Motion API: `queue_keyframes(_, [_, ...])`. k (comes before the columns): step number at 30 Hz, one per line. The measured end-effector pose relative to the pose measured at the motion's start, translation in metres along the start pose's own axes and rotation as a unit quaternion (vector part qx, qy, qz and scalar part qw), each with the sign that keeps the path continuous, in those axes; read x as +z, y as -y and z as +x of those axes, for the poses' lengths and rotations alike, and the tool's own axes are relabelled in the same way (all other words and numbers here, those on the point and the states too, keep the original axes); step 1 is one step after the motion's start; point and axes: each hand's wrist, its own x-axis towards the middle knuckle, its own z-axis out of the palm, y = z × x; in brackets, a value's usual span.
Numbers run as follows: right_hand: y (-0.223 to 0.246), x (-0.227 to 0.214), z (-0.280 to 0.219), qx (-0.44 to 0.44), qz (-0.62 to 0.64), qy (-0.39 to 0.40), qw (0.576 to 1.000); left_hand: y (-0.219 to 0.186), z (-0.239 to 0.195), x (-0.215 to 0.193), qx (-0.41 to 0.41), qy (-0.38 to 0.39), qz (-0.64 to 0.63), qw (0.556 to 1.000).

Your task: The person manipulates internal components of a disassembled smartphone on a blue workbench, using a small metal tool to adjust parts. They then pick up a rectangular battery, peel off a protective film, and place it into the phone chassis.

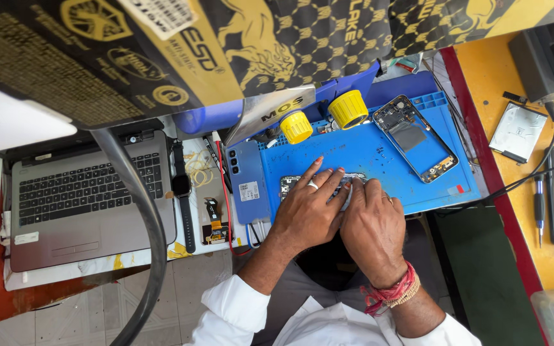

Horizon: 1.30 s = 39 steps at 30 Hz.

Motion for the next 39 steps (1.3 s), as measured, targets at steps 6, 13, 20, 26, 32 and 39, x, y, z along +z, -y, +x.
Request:
queue_keyframes(6, [0.0,0.0,-0.003,-0.004,-0.015,-0.017,1.0,0.0,-0.001,-0.001,0.001,0.013,0.0,1.0])
queue_keyframes(13, [0.0,-0.002,-0.004,-0.007,-0.017,-0.017,1.0,0.0,0.0,-0.002,0.001,0.011,0.003,1.0])
queue_keyframes(20, [-0.01,-0.001,-0.005,-0.027,0.04,-0.046,0.998,-0.002,0.0,-0.003,0.003,0.009,0.004,1.0])
queue_keyframes(26, [-0.031,-0.003,-0.004,-0.014,0.154,-0.126,0.98,-0.002,-0.002,0.0,0.0,0.012,0.008,1.0])
queue_keyframes(32, [-0.046,-0.001,0.009,-0.029,0.177,-0.138,0.974,-0.003,-0.002,-0.001,0.003,-0.011,0.002,1.0])
queue_keyframes(39, [-0.044,0.003,0.019,-0.066,0.166,-0.114,0.977,-0.002,-0.008,-0.008,-0.013,-0.071,-0.008,0.997])
